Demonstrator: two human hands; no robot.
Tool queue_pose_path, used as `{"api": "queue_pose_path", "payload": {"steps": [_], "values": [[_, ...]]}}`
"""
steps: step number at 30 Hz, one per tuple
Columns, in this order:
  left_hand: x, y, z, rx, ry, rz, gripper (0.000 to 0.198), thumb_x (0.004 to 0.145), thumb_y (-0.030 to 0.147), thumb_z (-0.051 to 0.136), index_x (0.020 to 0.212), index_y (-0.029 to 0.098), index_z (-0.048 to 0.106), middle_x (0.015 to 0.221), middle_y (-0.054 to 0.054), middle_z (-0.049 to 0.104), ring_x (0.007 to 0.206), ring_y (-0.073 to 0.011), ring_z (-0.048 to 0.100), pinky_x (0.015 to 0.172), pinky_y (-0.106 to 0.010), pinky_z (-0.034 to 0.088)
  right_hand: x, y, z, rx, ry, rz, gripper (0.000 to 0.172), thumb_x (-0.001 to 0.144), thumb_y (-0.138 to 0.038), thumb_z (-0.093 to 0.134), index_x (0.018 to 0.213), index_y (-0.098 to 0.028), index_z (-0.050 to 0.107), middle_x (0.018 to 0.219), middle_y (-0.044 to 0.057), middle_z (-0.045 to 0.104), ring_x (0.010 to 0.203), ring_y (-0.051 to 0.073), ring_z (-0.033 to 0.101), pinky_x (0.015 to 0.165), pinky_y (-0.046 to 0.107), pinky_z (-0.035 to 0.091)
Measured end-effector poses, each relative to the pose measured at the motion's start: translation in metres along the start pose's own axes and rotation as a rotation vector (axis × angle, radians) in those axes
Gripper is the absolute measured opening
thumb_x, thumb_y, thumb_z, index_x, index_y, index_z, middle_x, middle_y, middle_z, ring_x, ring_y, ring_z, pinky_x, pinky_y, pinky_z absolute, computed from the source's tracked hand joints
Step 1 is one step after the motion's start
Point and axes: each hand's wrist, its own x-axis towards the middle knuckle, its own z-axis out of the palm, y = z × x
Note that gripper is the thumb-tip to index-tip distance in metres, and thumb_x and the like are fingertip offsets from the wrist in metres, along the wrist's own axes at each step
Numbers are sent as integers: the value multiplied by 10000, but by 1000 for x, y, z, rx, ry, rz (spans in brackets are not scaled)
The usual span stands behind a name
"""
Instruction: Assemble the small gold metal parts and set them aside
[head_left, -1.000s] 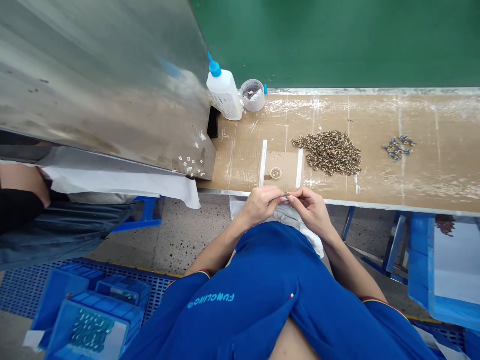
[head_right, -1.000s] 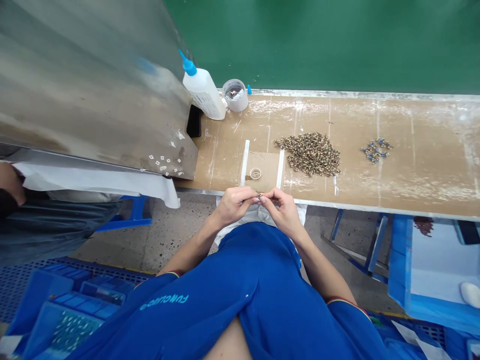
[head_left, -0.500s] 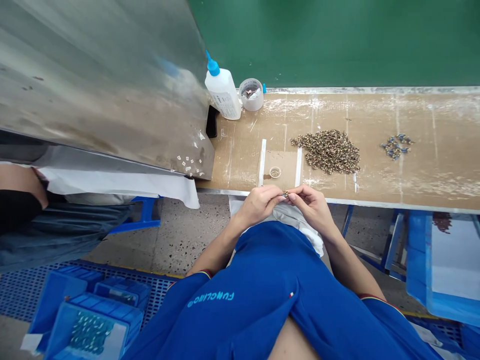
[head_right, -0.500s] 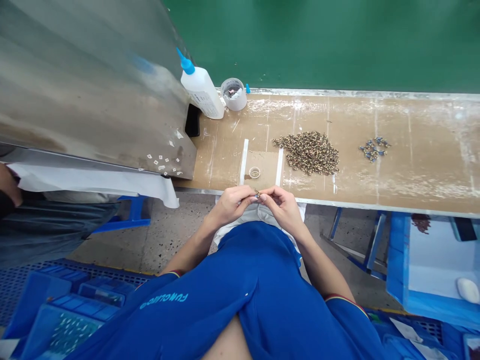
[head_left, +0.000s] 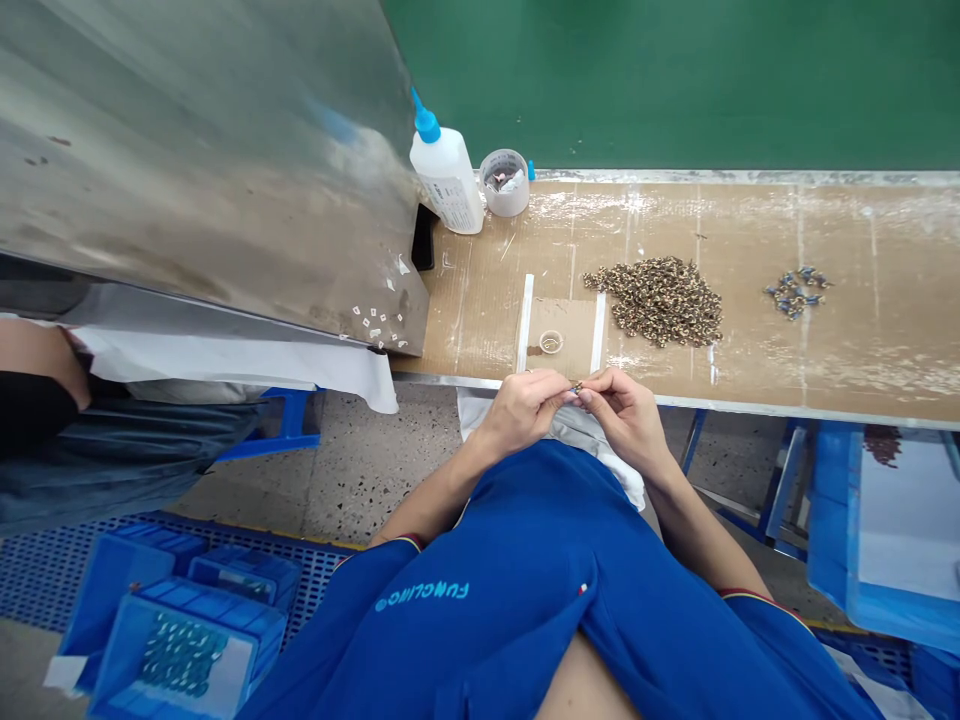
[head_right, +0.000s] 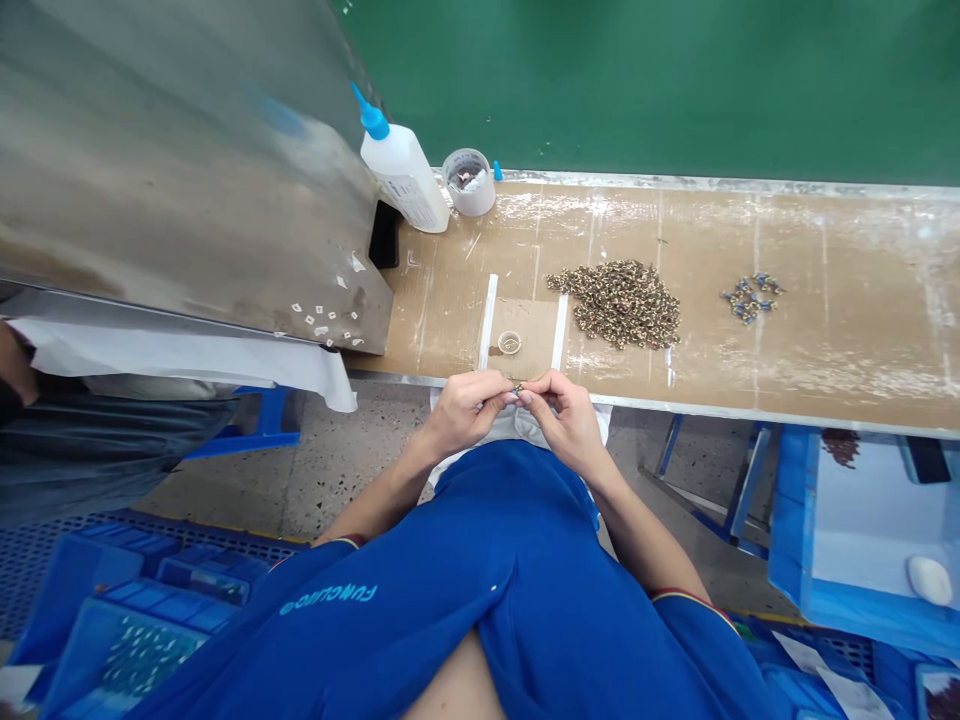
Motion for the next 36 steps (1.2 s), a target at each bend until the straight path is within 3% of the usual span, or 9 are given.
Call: {"api": "queue_pose_path", "payload": {"steps": [10, 15, 20, 24, 29, 36], "values": [[0, -10, -1, -50, 65, -46, 344, 1023, 231, 472, 702, 163, 574, 640, -13, 618, 591, -120, 563, 580, -229, 417, 6, 7, 19, 103, 58, 18, 380, 816, -588, 758, 795, -224, 651, 702, 13, 708, 656, 162, 686, 660, 304, 594], [1, -11, -9, -89, 29, -130, 392, 1046, 348, 442, 726, 166, 578, 658, -21, 607, 607, -129, 558, 592, -241, 431, 15, 0, 17, 84, -1, 40, 415, 843, -624, 707, 874, -210, 682, 765, 34, 743, 703, 171, 712, 708, 330, 620], [-3, -9, -19, -137, 33, -155, 326, 1037, 337, 464, 800, 165, 607, 691, -24, 650, 634, -130, 606, 619, -235, 471, 21, -9, 16, 3, -55, -45, 407, 861, -610, 691, 884, -204, 718, 809, 46, 750, 771, 179, 725, 734, 314, 610], [-5, -10, -21, -177, 49, -120, 275, 1028, 304, 483, 848, 161, 635, 728, -31, 687, 656, -130, 635, 635, -231, 492, 21, -14, 15, -105, -86, -117, 325, 907, -527, 668, 922, -211, 740, 870, 55, 756, 793, 178, 709, 739, 312, 590], [-4, -11, -20, -156, 39, -135, 257, 1013, 309, 518, 848, 159, 646, 737, -31, 683, 666, -130, 623, 638, -235, 493, 21, -19, 12, -199, -70, -159, 232, 917, -442, 665, 920, -223, 741, 808, 35, 741, 703, 162, 659, 664, 302, 551], [-1, -8, -18, -114, 6, -171, 317, 1011, 359, 517, 819, 151, 660, 706, -29, 666, 654, -130, 611, 630, -235, 485, 22, -17, 7, -116, -51, -70, 276, 895, -477, 683, 872, -207, 733, 815, 43, 759, 730, 164, 685, 683, 294, 550]]}}
